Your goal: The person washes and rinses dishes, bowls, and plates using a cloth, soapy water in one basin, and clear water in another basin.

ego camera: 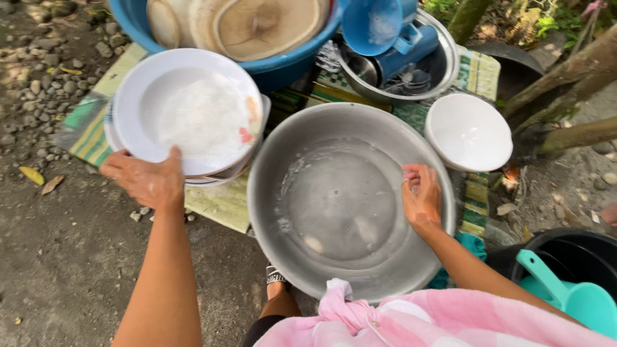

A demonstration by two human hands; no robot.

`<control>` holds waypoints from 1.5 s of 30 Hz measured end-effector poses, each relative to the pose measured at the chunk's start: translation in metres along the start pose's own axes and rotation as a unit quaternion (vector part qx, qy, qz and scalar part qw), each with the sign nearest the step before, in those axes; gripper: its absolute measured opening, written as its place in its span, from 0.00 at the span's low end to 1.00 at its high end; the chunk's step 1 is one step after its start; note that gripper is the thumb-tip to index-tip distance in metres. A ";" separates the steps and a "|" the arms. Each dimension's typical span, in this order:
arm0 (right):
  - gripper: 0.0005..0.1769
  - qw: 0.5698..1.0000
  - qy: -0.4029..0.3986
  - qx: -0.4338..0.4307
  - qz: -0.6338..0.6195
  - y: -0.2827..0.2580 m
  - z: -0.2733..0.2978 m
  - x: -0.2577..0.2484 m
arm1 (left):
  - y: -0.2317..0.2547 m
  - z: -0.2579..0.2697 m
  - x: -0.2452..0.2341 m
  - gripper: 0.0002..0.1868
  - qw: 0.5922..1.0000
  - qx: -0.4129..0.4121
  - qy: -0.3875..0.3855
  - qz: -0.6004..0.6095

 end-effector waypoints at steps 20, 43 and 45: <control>0.31 0.957 -0.054 0.068 -0.276 -0.243 -0.070 0.154 | 0.009 -0.006 -0.069 0.25 0.809 -0.169 -0.488 0.280; 0.45 0.938 0.084 0.333 0.053 -0.093 0.064 -0.040 | -0.040 0.245 0.106 0.31 0.803 0.221 -0.534 -0.149; 0.51 0.916 0.066 0.395 0.018 -0.094 0.064 -0.015 | -0.033 0.231 0.099 0.39 0.835 0.253 -0.471 -0.130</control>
Point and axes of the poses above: each hand's wrist, its own z-axis away from the middle knuckle, its own x-axis out of the palm, y = z × x, the point moved 1 cm from there along -z, towards the middle knuckle, and after that the axes turned 14 degrees about -x, right-handed, at the moved point
